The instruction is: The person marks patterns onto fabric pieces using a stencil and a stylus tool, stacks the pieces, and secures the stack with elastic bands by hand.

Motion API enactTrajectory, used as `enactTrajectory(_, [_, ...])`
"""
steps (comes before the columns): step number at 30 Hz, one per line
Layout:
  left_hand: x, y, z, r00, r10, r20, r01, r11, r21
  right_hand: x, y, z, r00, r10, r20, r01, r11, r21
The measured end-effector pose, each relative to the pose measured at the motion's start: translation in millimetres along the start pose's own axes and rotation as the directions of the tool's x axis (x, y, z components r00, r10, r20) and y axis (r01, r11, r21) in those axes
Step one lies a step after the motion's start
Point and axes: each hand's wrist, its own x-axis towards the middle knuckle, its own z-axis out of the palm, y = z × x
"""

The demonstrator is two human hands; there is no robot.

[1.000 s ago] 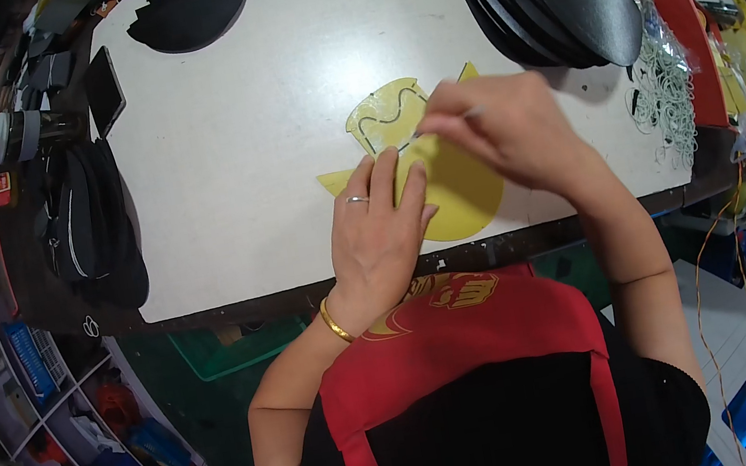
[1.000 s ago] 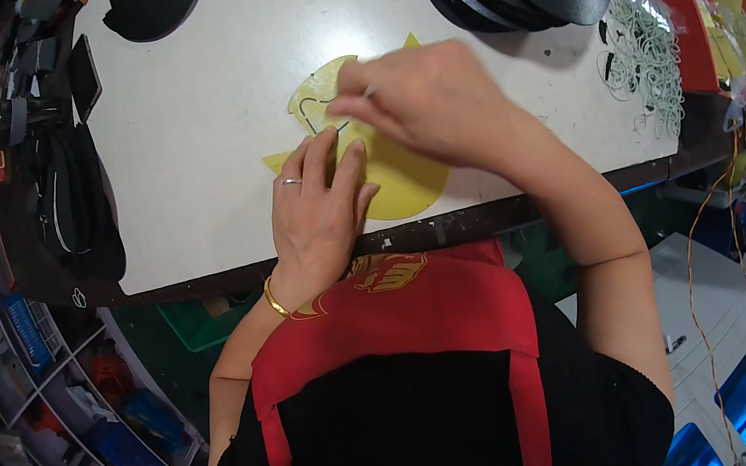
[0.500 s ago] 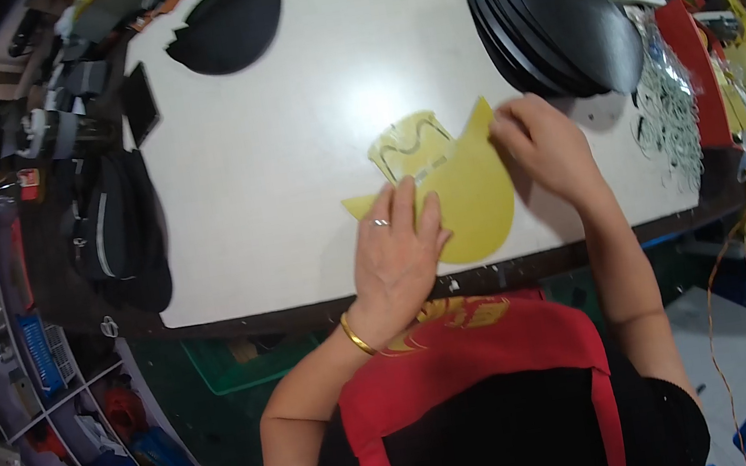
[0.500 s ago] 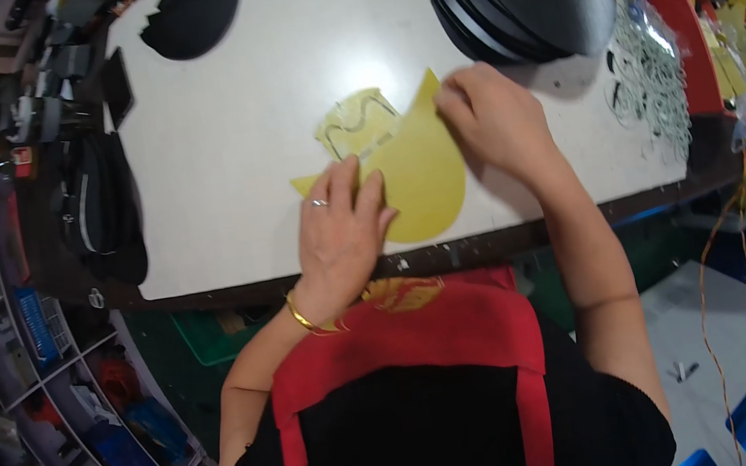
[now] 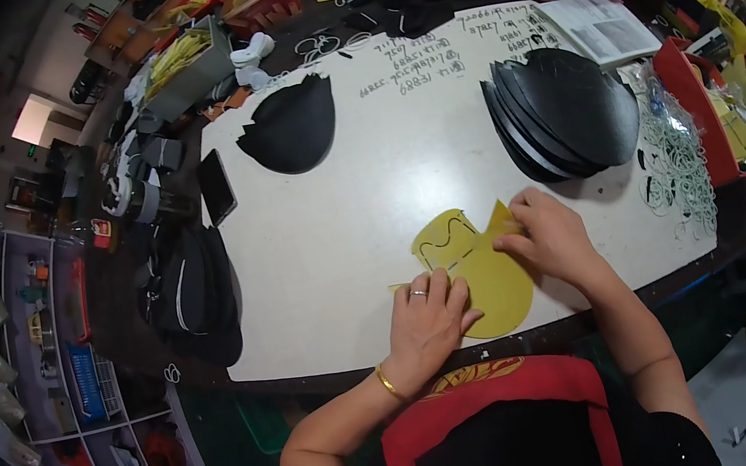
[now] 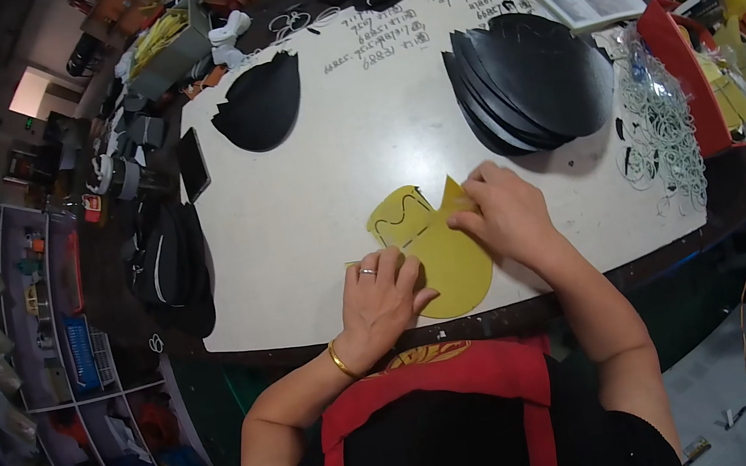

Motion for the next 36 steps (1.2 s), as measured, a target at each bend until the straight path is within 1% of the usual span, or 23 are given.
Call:
enactTrajectory(2, [2, -13, -1, 1.0, 0.024, -0.002, -0.024, 0.992, -0.127, -10, -5, -11, 0.997, -0.031, 0.073, 0.016, 0.982, 0.188])
enactTrajectory(4, [21, -54, -3, 0.907, 0.198, -0.371, -0.271, 0.95, -0.157, -18, -9, -46, 0.983, 0.166, -0.078, -0.099, 0.84, 0.534])
enactTrajectory(5, [33, -72, -7, 0.877, 0.173, -0.448, -0.203, 0.979, -0.018, -14, 28, -58, 0.914, 0.182, -0.363, 0.081, 0.794, 0.602])
enactTrajectory(6, [48, -97, -24, 0.908, 0.125, -0.4, -0.15, 0.988, -0.03, -6, 46, -90, 0.809, 0.317, -0.496, -0.122, 0.915, 0.385])
enactTrajectory(7, [64, -129, -15, 0.919, 0.029, -0.393, -0.013, 0.999, 0.043, 10, 81, -118, 0.805, 0.279, -0.524, -0.097, 0.932, 0.349])
enactTrajectory(8, [84, -152, -20, 0.912, -0.094, -0.399, 0.121, 0.992, 0.041, 26, 105, -138, 0.807, 0.373, -0.458, -0.192, 0.899, 0.395])
enactTrajectory(9, [97, -178, -8, 0.9, -0.211, -0.382, 0.265, 0.959, 0.096, 32, 133, -147, 0.824, 0.382, -0.418, -0.309, 0.922, 0.234])
enactTrajectory(10, [106, -207, 6, 0.866, -0.198, -0.459, 0.342, 0.904, 0.255, 34, 165, -149, 0.828, 0.401, -0.393, -0.409, 0.91, 0.068])
enactTrajectory(11, [106, -228, 12, 0.88, -0.22, -0.421, 0.332, 0.918, 0.215, 40, 182, -153, 0.819, 0.423, -0.386, -0.49, 0.868, -0.088])
enactTrajectory(13, [112, -253, 11, 0.917, -0.241, -0.319, 0.297, 0.945, 0.139, 22, 186, -162, 0.781, 0.422, -0.462, -0.345, 0.906, 0.244])
enactTrajectory(15, [105, -227, 6, 0.924, -0.029, -0.381, 0.058, 0.996, 0.065, -11, 165, -162, 0.738, 0.461, -0.492, -0.15, 0.824, 0.546])
enactTrajectory(16, [95, -200, -1, 0.908, 0.065, -0.413, -0.062, 0.998, 0.019, -25, 149, -158, 0.733, 0.41, -0.543, -0.096, 0.853, 0.514])
enactTrajectory(17, [81, -166, 1, 0.929, 0.153, -0.337, -0.157, 0.987, 0.014, -35, 132, -153, 0.726, 0.355, -0.589, -0.042, 0.878, 0.478])
enactTrajectory(20, [30, -58, 0, 0.914, 0.348, -0.21, -0.381, 0.913, -0.148, -29, 60, -115, 0.653, 0.393, -0.647, 0.043, 0.834, 0.55])
enactTrajectory(21, [17, -32, 2, 0.909, 0.361, -0.207, -0.393, 0.909, -0.14, -32, 58, -101, 0.769, 0.364, -0.525, 0.044, 0.79, 0.612])
enactTrajectory(22, [10, -13, 0, 0.93, 0.316, -0.187, -0.353, 0.91, -0.216, -31, 53, -84, 0.812, 0.42, -0.406, -0.078, 0.766, 0.638])
enactTrajectory(24, [-4, 3, -6, 0.942, 0.249, -0.227, -0.311, 0.901, -0.302, -22, 57, -47, 0.945, 0.285, -0.162, -0.132, 0.784, 0.606])
enactTrajectory(25, [-12, 3, -11, 0.931, 0.225, -0.287, -0.313, 0.896, -0.316, -17, 52, -27, 0.974, 0.225, -0.021, -0.142, 0.685, 0.715])
enactTrajectory(27, [-17, -4, -12, 0.934, 0.15, -0.324, -0.247, 0.926, -0.286, -13, 27, -6, 0.943, 0.267, 0.196, -0.328, 0.662, 0.674])
enactTrajectory(28, [-15, -10, -8, 0.948, 0.097, -0.303, -0.177, 0.953, -0.248, -12, 25, 6, 0.934, 0.306, 0.183, -0.351, 0.703, 0.619])
enactTrajectory(30, [-2, -12, -13, 0.984, -0.062, -0.169, 0.028, 0.98, -0.196, -12, 20, 18, 0.973, 0.231, 0.012, -0.217, 0.893, 0.394])
enactTrajectory(31, [-1, -14, -10, 0.983, -0.085, -0.162, 0.05, 0.977, -0.209, -11, 16, 20, 0.982, 0.176, -0.066, -0.153, 0.954, 0.257])
enactTrajectory(36, [-1, -15, 2, 0.983, -0.106, -0.149, 0.063, 0.961, -0.269, -10, 7, 22, 0.965, 0.261, -0.028, -0.243, 0.928, 0.281])
